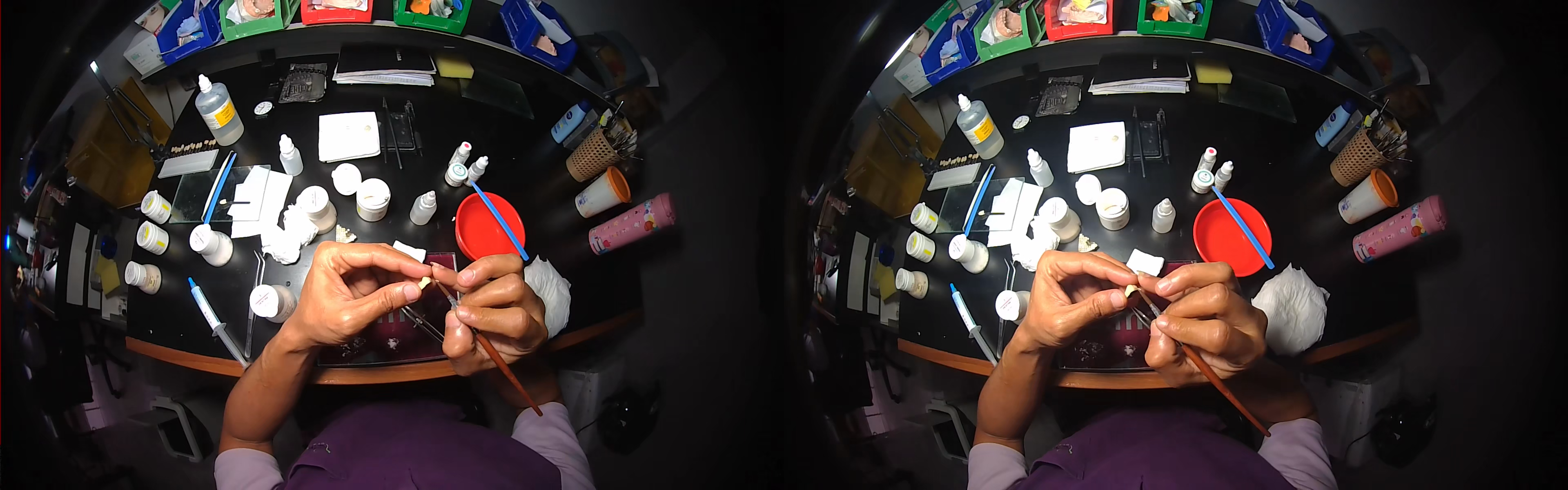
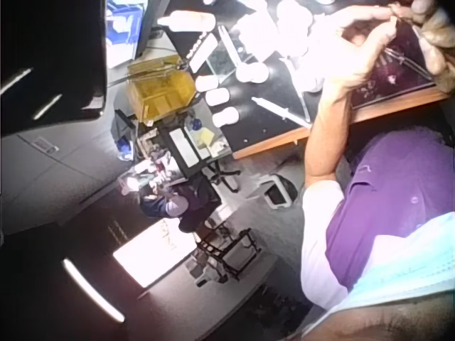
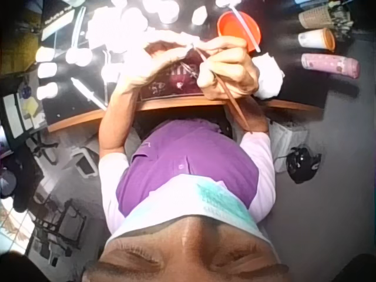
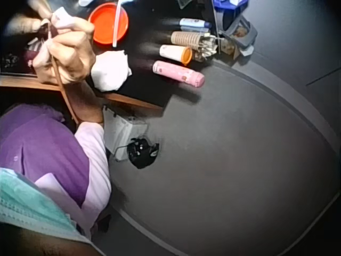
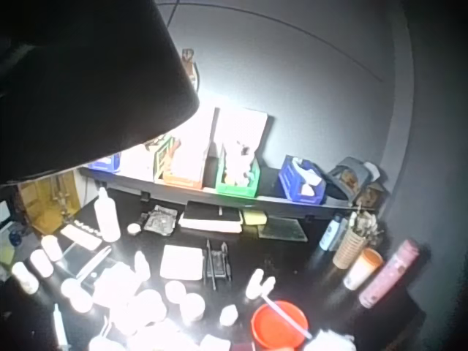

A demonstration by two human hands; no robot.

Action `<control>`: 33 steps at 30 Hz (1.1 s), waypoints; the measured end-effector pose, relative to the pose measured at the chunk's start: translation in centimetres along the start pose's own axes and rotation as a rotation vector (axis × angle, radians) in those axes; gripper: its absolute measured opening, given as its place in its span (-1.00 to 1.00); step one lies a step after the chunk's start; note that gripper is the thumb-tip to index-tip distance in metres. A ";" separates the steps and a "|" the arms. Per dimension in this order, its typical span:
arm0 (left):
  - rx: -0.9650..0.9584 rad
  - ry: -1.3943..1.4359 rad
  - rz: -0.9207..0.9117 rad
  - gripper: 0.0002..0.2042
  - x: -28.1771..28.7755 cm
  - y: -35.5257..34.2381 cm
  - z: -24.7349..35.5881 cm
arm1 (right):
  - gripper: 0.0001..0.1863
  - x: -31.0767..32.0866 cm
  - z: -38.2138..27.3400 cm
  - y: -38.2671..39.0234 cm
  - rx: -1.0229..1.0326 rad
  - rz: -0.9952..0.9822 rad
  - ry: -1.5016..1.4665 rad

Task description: The person applies ceramic material to a dental prosthetic using a fine brush, picking up small amounts of paste from a mixing tray and smoothing them onto the prosthetic surface.

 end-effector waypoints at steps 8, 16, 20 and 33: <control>-0.013 0.019 0.114 -0.80 1.2 -0.3 0.1 | -0.69 1.1 -0.4 0.0 -0.024 -0.021 0.207; -0.068 0.042 0.166 -0.79 2.1 -0.8 -0.4 | -0.86 -2.8 -1.9 7.2 -0.395 -0.182 0.183; -0.070 0.025 0.154 -0.80 2.0 -0.4 -0.4 | -0.79 -3.1 -2.5 8.3 -0.313 -0.235 0.214; -0.100 0.114 0.198 -0.83 1.6 -0.3 0.0 | -0.82 2.8 -0.5 4.5 -0.310 -0.013 0.409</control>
Point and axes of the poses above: each hand's wrist, its own y-axis away from the middle knuckle, its own x-axis out of the back of the hand, z = x × y, the point moved 4 cm from there along -y, towards the middle knuckle
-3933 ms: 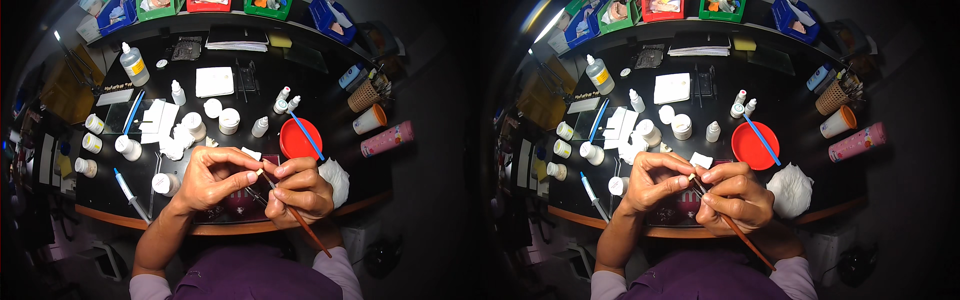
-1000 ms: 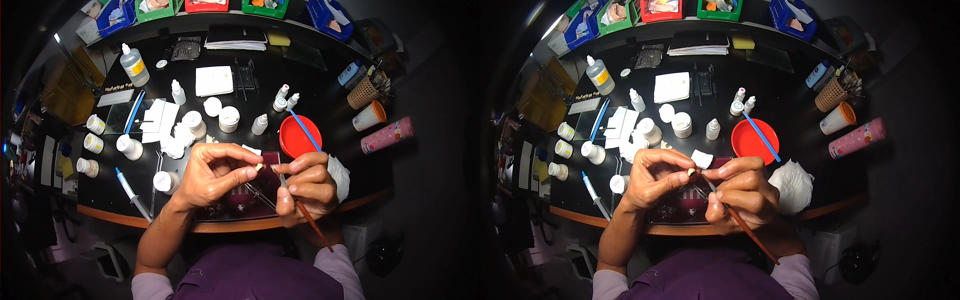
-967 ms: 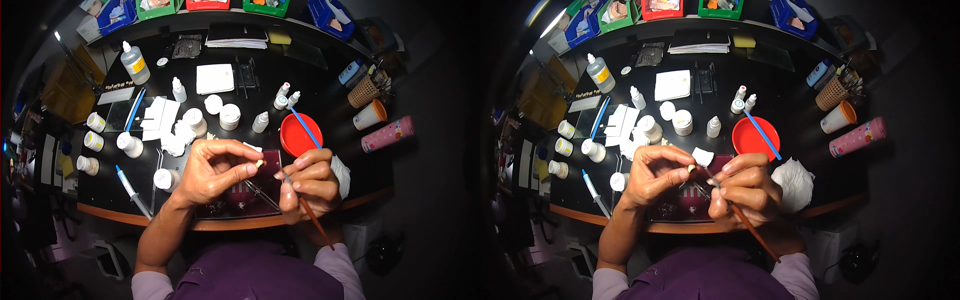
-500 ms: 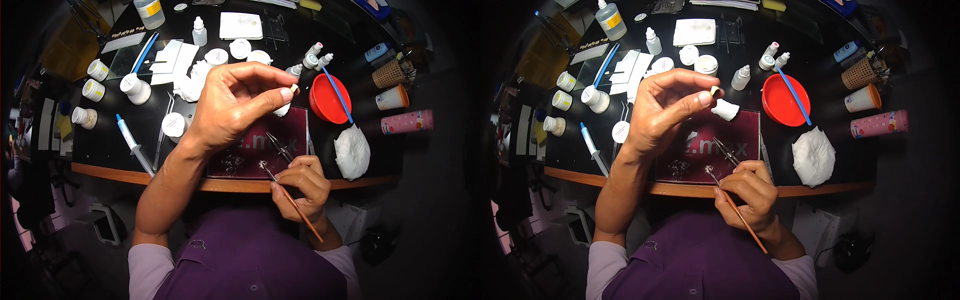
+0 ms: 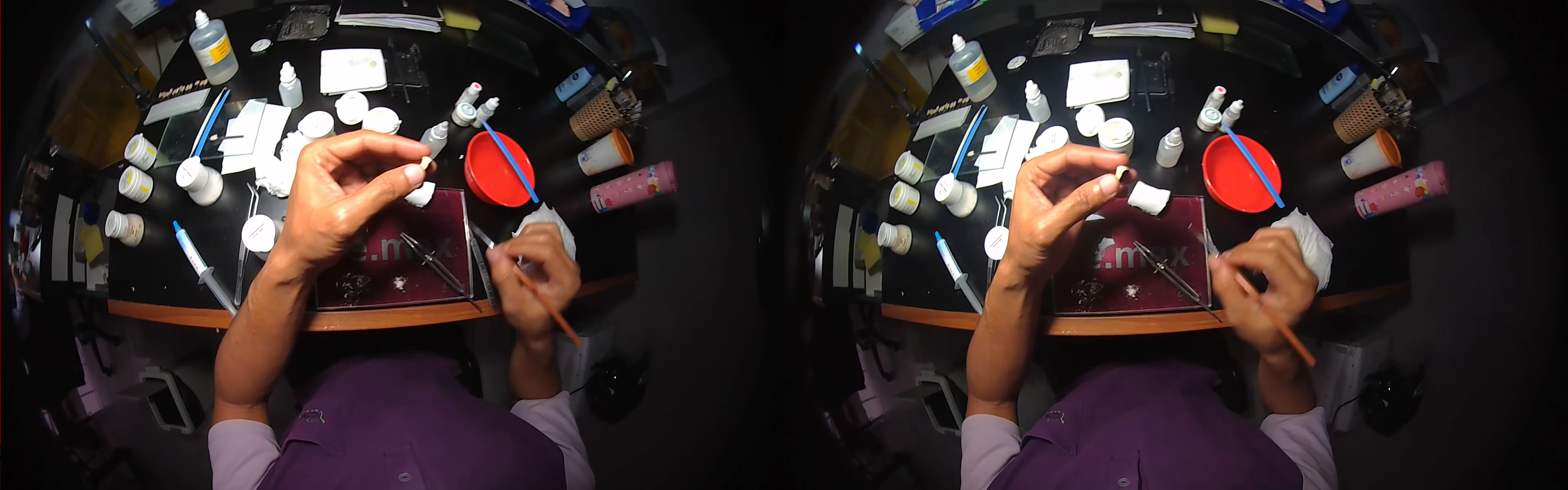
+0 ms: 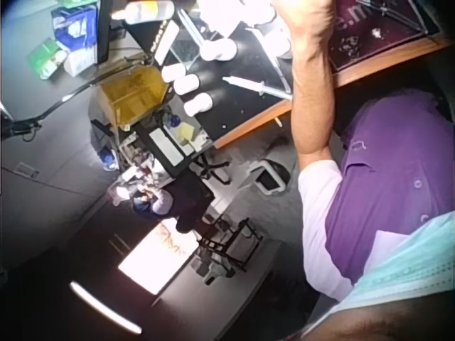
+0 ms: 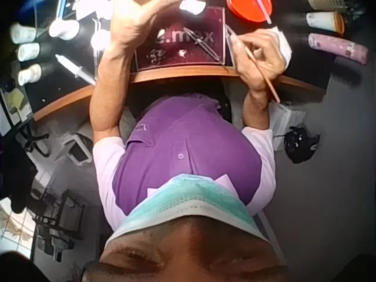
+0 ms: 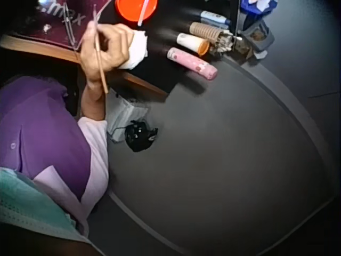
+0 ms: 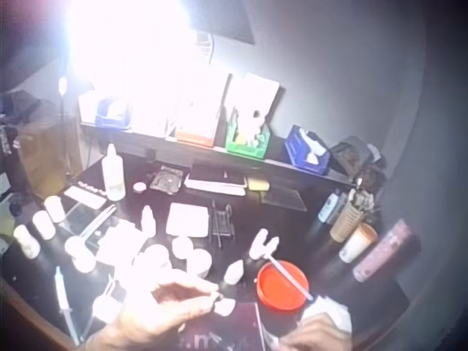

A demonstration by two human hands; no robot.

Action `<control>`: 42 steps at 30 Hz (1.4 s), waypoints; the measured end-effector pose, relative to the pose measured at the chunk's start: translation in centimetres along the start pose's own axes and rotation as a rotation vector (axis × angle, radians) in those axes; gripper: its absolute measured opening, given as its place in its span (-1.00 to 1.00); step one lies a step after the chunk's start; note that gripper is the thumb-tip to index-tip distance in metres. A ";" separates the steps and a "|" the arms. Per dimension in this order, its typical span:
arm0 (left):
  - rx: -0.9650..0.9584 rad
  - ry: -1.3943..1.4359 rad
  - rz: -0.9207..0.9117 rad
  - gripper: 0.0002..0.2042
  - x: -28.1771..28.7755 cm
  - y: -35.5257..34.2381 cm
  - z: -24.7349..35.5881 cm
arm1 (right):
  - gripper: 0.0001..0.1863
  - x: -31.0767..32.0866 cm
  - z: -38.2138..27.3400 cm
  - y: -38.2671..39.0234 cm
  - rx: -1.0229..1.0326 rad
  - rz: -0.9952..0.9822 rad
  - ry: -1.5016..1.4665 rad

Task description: The person applies ceramic material to a dental prosthetic using a fine brush, picking up small amounts of paste from a mixing tray and smoothing them onto the prosthetic surface.

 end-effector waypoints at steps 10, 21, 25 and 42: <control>0.032 -0.054 -0.052 -0.82 -0.3 -0.3 -0.4 | -0.85 1.1 6.3 -4.8 -0.160 -0.147 0.237; 0.074 -0.053 -0.075 -0.82 -0.7 0.1 -0.2 | -0.94 9.8 5.4 3.0 -0.436 0.091 -0.163; 0.073 -0.044 -0.083 -0.82 -0.9 0.2 -0.3 | -0.90 10.7 7.1 6.6 -0.578 0.113 -0.056; 0.081 -0.054 -0.094 -0.81 -1.0 0.3 -0.2 | -0.80 1.0 -1.2 -6.5 0.279 -0.083 -0.271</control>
Point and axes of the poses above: each hand's wrist, its own y-axis away from the middle knuckle, its own x-axis out of the back of the hand, z = x × y, the point moved 4 cm from there along -y, towards the middle knuckle
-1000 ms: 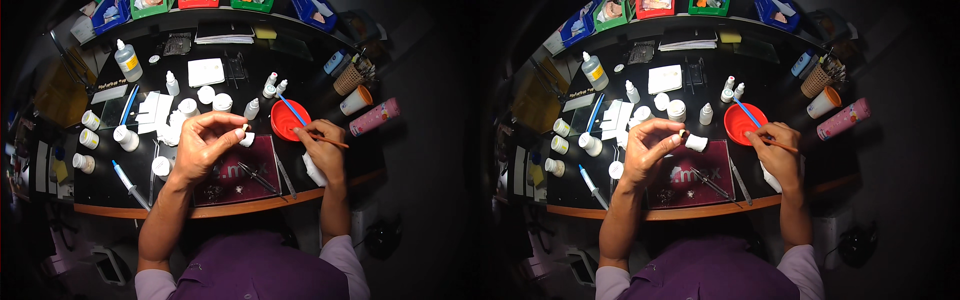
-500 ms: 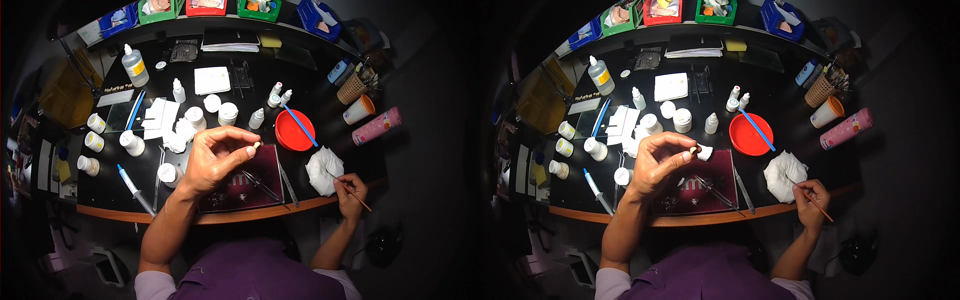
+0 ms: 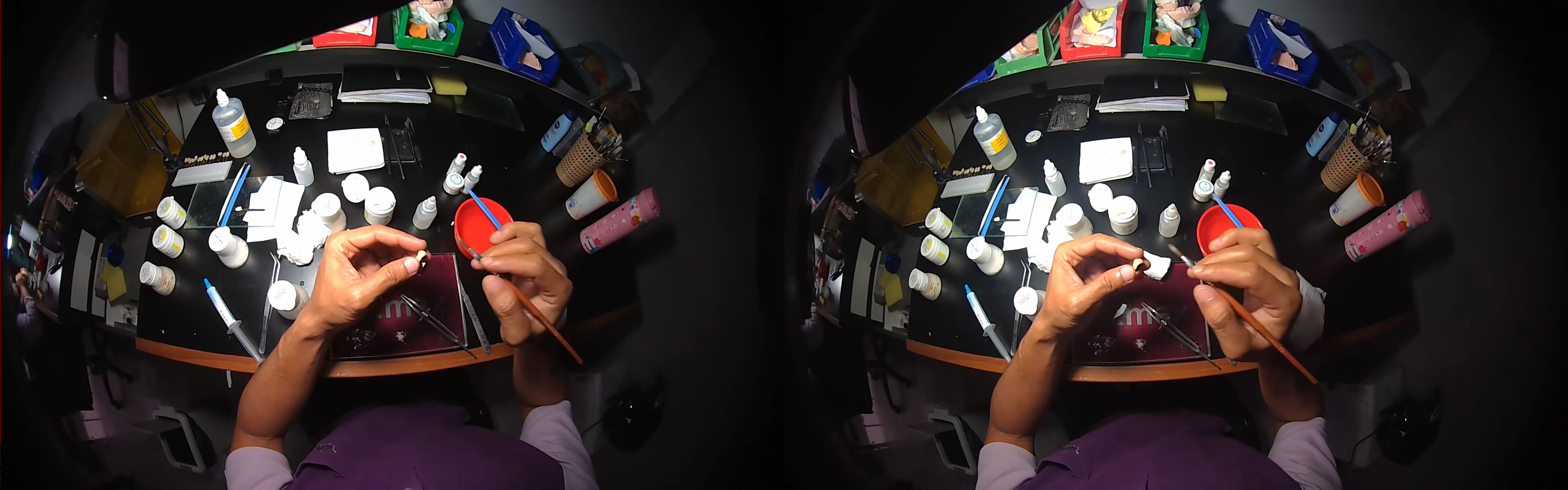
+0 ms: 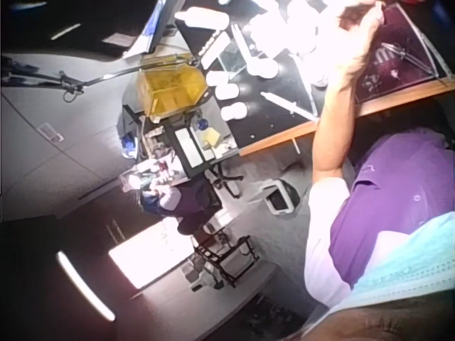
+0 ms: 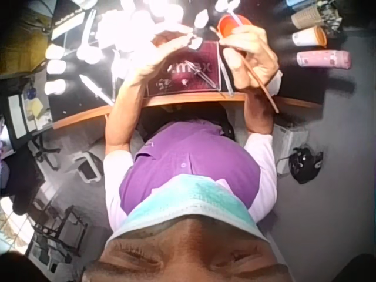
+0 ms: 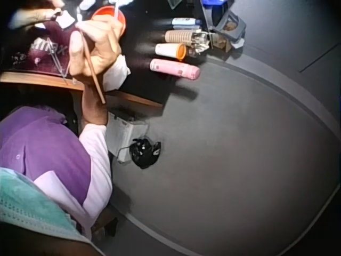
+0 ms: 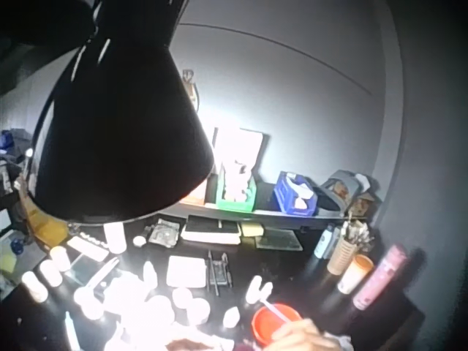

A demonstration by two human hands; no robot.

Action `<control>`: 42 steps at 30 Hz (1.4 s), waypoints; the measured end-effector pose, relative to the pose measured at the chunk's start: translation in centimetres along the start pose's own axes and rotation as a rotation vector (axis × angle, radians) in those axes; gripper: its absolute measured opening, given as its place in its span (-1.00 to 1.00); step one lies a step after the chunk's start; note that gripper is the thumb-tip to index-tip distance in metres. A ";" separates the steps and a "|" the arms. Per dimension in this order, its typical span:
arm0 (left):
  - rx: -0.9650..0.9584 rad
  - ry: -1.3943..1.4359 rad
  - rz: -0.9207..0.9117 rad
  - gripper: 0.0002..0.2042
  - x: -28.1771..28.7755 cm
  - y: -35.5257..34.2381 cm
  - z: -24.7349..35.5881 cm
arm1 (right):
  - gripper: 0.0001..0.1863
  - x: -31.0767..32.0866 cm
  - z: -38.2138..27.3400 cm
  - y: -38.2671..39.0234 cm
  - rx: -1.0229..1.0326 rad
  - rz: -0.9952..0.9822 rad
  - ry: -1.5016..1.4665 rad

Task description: The person applies ceramic material to a dental prosthetic using a fine brush, picking up small amounts of paste from a mixing tray and smoothing them onto the prosthetic surface.

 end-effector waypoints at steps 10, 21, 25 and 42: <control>0.006 -0.041 0.110 -0.83 0.0 0.1 0.2 | -0.73 -4.9 -1.3 -0.8 0.086 -0.059 0.006; -0.034 -0.126 0.121 -0.83 0.0 0.0 0.4 | -0.78 -4.8 -0.7 0.3 0.017 0.009 -0.065; -0.021 -0.120 0.092 -0.82 -0.5 -0.1 0.1 | -0.78 -3.7 -1.0 1.0 0.028 0.065 -0.066; -0.014 -0.161 0.095 -0.81 -0.8 0.1 -0.5 | -0.87 6.9 2.0 15.2 -0.499 0.233 0.555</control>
Point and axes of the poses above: each hand's wrist, its own y-axis away from the middle knuckle, its own x-axis out of the back of the hand, z = x × y, the point moved 4 cm from there along -y, towards the middle knuckle
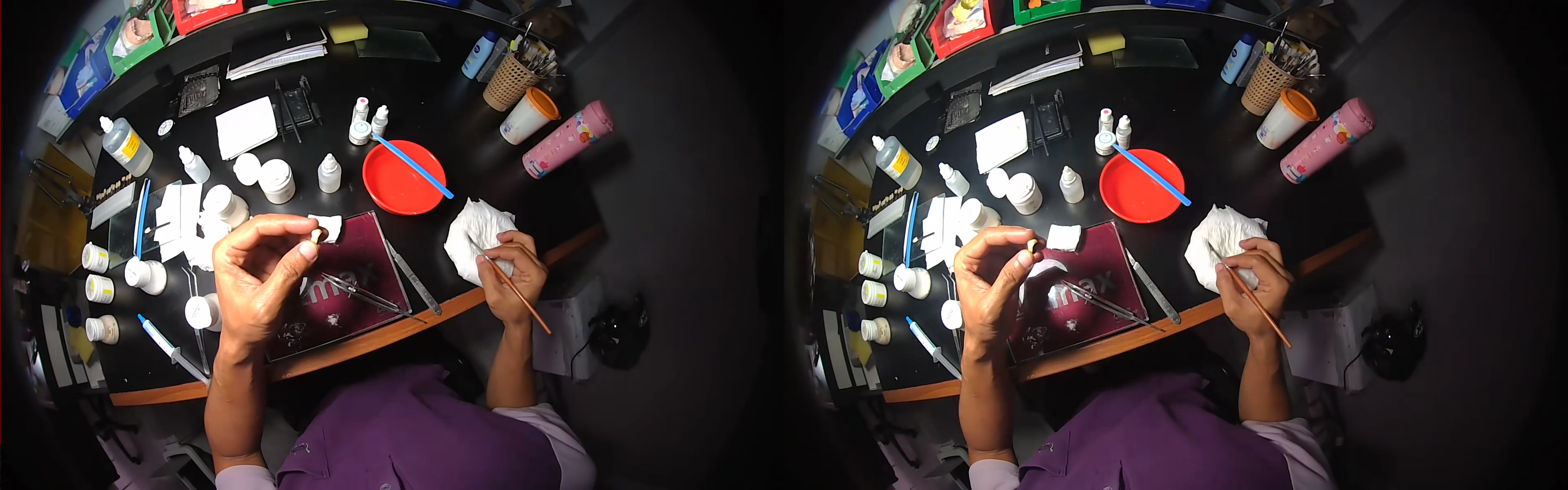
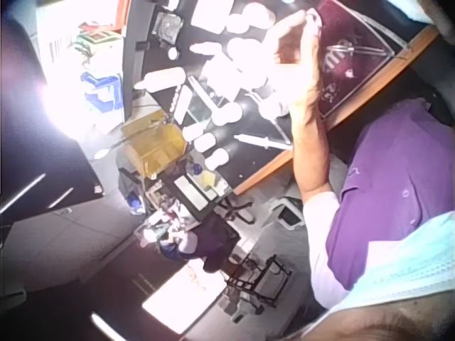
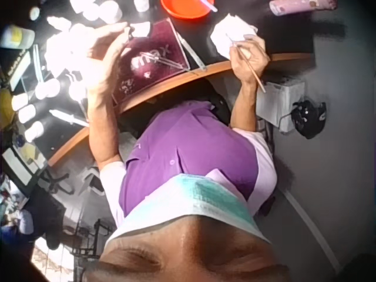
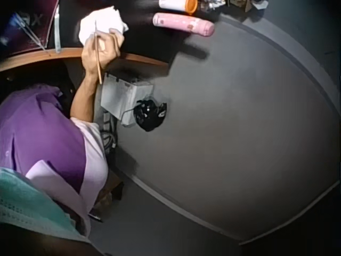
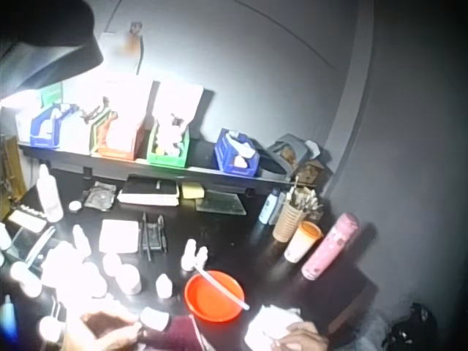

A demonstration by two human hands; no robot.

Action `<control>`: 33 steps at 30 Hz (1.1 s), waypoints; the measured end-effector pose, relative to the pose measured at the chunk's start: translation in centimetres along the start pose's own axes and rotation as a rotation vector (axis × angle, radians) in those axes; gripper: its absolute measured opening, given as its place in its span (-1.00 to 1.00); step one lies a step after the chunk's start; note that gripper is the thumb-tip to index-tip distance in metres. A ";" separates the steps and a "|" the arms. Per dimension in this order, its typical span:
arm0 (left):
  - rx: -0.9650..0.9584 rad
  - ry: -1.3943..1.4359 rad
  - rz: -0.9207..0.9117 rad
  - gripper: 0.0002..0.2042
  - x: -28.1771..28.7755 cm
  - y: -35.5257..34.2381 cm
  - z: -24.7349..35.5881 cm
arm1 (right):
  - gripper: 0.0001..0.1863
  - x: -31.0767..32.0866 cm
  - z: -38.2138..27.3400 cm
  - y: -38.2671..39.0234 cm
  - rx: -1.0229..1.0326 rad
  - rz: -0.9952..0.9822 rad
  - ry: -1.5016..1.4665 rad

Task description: The person applies ceramic material to a dental prosthetic using a fine brush, picking up small amounts of paste from a mixing tray and smoothing them onto the prosthetic surface.

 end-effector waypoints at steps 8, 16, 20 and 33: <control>0.051 0.037 -0.023 -0.81 -0.1 0.3 -0.4 | -0.91 0.9 0.6 0.9 -0.133 0.137 -0.200; 0.062 0.134 -0.081 -0.81 0.1 0.2 -1.0 | -0.86 -2.6 -8.6 -5.2 0.076 0.008 -0.611; 0.022 0.133 -0.098 -0.82 0.4 0.0 -0.9 | -0.78 -6.6 -11.8 -7.9 0.253 -0.166 -0.799; -0.031 0.127 -0.132 -0.83 0.2 0.2 0.1 | -0.78 -10.3 -12.3 -7.2 0.166 -0.193 -1.181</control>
Point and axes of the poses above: each hand's wrist, its own y-axis away from the middle knuckle, its own x-axis out of the back of the hand, z = x × y, the point moved 4 cm from there along -y, towards the middle knuckle
